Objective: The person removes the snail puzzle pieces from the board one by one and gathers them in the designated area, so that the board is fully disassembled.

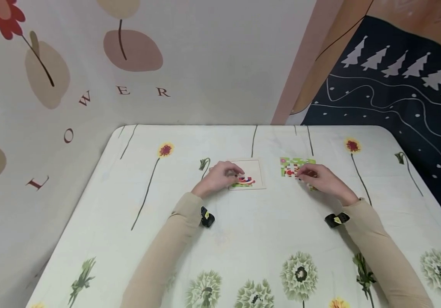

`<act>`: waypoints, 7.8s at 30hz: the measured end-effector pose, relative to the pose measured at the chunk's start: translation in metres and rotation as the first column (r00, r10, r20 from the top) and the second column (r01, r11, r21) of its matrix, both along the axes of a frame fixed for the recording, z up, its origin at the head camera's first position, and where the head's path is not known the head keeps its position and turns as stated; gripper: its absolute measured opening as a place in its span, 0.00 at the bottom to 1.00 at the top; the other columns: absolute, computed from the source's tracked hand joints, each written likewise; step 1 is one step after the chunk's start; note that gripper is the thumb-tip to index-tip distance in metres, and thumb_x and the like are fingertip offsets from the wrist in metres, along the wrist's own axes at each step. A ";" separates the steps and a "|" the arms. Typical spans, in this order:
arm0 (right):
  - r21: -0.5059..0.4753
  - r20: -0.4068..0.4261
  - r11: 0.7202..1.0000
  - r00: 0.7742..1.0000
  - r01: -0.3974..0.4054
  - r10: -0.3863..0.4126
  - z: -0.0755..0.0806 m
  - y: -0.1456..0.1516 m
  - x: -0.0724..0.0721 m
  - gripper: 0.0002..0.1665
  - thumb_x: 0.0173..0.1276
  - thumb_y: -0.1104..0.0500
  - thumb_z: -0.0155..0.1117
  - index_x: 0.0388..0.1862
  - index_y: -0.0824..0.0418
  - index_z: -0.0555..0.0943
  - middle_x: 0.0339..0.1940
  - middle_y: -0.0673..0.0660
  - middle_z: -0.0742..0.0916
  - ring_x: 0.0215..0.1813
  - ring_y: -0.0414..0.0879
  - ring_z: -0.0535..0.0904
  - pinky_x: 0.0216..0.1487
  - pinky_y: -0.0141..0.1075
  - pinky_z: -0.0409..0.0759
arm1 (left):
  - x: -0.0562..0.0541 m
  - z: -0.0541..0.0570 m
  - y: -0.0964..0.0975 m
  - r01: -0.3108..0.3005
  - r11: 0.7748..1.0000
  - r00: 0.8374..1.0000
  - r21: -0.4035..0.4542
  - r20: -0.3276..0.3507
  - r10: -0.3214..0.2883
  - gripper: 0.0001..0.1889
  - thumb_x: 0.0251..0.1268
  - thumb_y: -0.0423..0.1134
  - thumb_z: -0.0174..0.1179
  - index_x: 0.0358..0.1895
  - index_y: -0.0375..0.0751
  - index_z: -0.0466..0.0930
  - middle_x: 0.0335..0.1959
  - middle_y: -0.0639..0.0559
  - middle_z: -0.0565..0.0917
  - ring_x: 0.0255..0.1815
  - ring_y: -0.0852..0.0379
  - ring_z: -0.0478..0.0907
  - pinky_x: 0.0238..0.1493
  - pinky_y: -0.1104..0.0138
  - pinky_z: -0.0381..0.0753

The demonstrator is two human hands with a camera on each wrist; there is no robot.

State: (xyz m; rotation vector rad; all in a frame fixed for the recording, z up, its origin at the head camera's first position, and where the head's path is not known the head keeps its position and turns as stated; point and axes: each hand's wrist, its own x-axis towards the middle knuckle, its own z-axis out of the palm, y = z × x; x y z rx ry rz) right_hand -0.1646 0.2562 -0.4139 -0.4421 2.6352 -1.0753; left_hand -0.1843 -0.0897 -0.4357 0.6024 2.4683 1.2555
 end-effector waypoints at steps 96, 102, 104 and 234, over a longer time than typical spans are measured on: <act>-0.120 0.051 0.977 0.982 -0.176 0.183 -0.005 -0.122 -0.017 0.06 0.68 0.67 0.61 0.43 0.66 0.79 0.40 0.62 0.85 0.41 0.47 0.78 0.40 0.35 0.74 | 0.002 -0.006 -0.015 -0.027 0.993 1.000 -0.113 0.012 0.028 0.14 0.63 0.35 0.64 0.51 0.50 0.88 0.61 0.48 0.77 0.68 0.44 0.63 0.73 0.42 0.50; -0.134 0.054 0.976 0.982 -0.171 0.180 -0.007 -0.123 -0.022 0.04 0.68 0.69 0.60 0.41 0.66 0.79 0.39 0.61 0.84 0.40 0.46 0.77 0.40 0.34 0.73 | 0.002 -0.006 -0.015 -0.026 0.994 1.000 -0.109 0.010 0.027 0.14 0.64 0.35 0.64 0.51 0.49 0.88 0.61 0.48 0.77 0.68 0.44 0.63 0.74 0.42 0.48; -0.131 0.053 0.976 0.982 -0.172 0.180 -0.007 -0.123 -0.022 0.04 0.68 0.69 0.60 0.42 0.66 0.79 0.39 0.61 0.84 0.40 0.46 0.77 0.41 0.34 0.73 | 0.001 -0.006 -0.015 -0.024 0.994 1.000 -0.107 0.012 0.026 0.14 0.64 0.35 0.64 0.51 0.49 0.87 0.61 0.48 0.77 0.69 0.44 0.63 0.74 0.41 0.47; 0.058 0.013 0.997 0.999 0.052 -0.053 0.000 0.011 0.002 0.09 0.70 0.63 0.62 0.44 0.67 0.84 0.38 0.62 0.85 0.35 0.44 0.73 0.35 0.32 0.71 | 0.002 -0.004 -0.015 -0.014 0.993 1.000 -0.117 0.001 0.014 0.12 0.66 0.35 0.62 0.51 0.48 0.87 0.61 0.47 0.77 0.67 0.44 0.64 0.72 0.41 0.45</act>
